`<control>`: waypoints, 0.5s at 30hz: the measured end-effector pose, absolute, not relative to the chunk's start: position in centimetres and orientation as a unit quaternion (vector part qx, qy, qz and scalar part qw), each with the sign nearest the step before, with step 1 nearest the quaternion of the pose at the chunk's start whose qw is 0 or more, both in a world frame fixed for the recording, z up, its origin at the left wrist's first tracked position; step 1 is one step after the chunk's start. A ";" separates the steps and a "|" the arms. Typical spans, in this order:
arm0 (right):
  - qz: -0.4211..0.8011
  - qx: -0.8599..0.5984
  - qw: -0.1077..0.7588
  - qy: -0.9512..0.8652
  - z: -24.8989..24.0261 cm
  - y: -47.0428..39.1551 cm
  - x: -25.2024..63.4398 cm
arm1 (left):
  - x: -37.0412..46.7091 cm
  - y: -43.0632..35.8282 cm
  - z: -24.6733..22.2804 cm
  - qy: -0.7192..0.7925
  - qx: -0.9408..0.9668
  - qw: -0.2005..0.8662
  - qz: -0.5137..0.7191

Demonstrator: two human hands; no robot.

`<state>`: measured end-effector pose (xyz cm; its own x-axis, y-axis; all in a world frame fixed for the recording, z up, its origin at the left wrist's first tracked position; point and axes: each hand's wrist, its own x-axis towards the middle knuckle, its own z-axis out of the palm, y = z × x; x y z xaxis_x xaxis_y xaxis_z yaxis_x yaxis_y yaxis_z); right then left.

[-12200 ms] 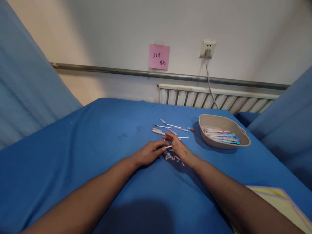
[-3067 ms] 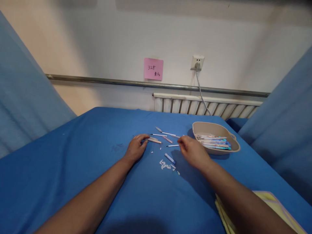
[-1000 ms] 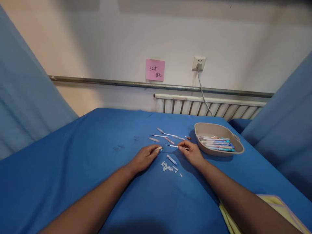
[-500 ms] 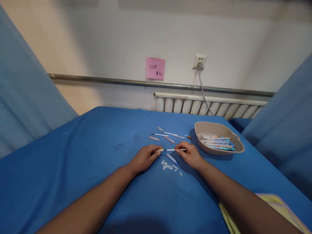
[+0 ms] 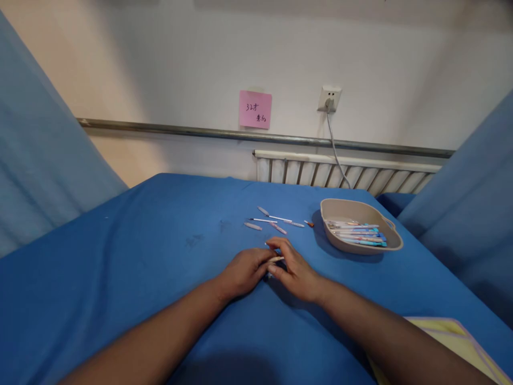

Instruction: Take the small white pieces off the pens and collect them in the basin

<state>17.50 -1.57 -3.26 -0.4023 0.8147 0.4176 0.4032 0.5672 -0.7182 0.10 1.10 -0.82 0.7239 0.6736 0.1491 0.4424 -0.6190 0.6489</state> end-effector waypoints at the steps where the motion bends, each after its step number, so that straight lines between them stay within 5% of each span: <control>1: 0.268 -0.376 0.384 -0.800 -3.2 -1.8 17.4 | 0.1 1.1 -0.9 0.317 0.878 0.303 0.192; 8: 0.327 -0.354 0.401 -0.779 -2.9 -1.8 17.9 | 0.0 1.2 -0.9 0.328 0.866 0.319 0.204; 12: 0.352 -0.455 0.497 -0.650 -4.6 0.2 18.7 | -0.3 2.1 -1.1 0.386 0.794 0.385 0.267; 15: 0.348 -0.518 0.460 -0.632 -5.5 1.3 19.5 | -0.6 3.1 -1.7 0.426 0.706 0.450 0.343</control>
<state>19.46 1.28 -5.51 -0.0414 0.9746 0.2200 0.3341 0.2210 -0.9163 -0.58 3.06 -1.68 0.4011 0.9105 0.1003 0.2927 -0.2311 0.9278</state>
